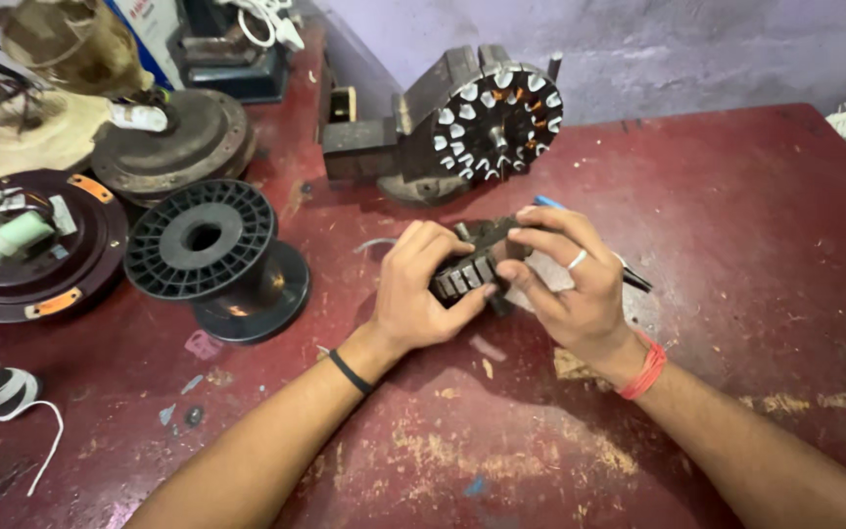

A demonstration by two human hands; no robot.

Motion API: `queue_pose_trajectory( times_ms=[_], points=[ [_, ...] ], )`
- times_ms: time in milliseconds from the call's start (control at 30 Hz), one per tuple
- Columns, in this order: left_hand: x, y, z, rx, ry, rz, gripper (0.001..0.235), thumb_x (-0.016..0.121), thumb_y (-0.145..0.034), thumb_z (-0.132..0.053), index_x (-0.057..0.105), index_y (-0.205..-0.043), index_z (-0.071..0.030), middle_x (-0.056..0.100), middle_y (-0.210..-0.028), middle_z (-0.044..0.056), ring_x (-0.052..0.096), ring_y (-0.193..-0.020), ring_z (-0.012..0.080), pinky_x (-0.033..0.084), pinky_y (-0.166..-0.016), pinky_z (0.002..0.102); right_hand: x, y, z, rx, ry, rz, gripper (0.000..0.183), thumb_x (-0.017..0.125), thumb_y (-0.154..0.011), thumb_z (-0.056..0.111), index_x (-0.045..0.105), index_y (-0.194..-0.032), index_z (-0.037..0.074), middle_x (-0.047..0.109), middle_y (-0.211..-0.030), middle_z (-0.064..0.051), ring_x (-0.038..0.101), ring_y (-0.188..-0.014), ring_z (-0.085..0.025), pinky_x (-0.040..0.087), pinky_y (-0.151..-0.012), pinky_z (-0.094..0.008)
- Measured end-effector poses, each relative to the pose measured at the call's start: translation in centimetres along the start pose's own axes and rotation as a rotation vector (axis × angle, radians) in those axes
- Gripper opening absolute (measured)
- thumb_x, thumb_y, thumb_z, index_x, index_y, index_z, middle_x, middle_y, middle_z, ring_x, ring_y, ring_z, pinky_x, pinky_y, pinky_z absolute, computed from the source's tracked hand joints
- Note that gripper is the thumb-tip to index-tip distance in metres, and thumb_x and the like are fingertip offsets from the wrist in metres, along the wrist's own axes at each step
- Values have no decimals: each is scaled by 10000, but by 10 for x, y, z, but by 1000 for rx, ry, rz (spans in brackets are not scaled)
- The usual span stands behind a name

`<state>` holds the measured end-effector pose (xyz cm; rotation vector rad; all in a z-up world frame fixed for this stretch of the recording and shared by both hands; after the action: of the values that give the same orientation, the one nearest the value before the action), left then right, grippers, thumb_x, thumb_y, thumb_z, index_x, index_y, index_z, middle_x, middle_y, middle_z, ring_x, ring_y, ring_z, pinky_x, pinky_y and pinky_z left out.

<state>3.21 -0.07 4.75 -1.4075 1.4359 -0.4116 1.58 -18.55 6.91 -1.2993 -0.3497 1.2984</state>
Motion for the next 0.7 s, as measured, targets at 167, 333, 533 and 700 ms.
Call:
queue_pose_trajectory(
  times_ms=[167,333,533,700],
  points=[
    [6,-5,8,72,7,30,418,875,-766,-309,648,-983,-32,632,-940,133,618,-894,349,509,-796,421,-2,-5,-10,14,11,11,247,795,-946,157,712,-1102,-17,702,-1169,-152,706,-1074,-298,567,-916,-368],
    [5,-5,12,112,-16,45,412,869,-762,-310,651,-980,-36,634,-942,132,631,-891,347,519,-794,420,-5,-7,-4,-125,76,51,231,787,-915,130,714,-1069,-26,705,-1139,-170,698,-1067,-325,567,-908,-394],
    [5,-6,11,110,-26,44,412,868,-749,-314,661,-973,-38,637,-935,131,638,-875,345,527,-778,416,-11,-11,5,-246,93,79,169,739,-890,49,735,-1041,-27,707,-1104,-178,716,-1003,-329,586,-876,-394],
    [5,-6,12,110,-15,44,420,839,-698,-293,663,-976,-32,639,-947,136,639,-880,346,531,-783,416,-10,-9,2,-305,87,70,153,776,-873,103,730,-981,6,706,-1061,-169,719,-981,-321,589,-893,-428]
  ],
)
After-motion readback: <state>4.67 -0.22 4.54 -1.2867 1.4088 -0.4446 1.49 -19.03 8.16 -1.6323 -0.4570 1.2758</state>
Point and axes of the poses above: each hand's wrist, its own y-axis away from the middle knuckle, its own x-axis out of the palm, z = x × y, the point moved 5 cm from there along -y, towards the middle knuckle
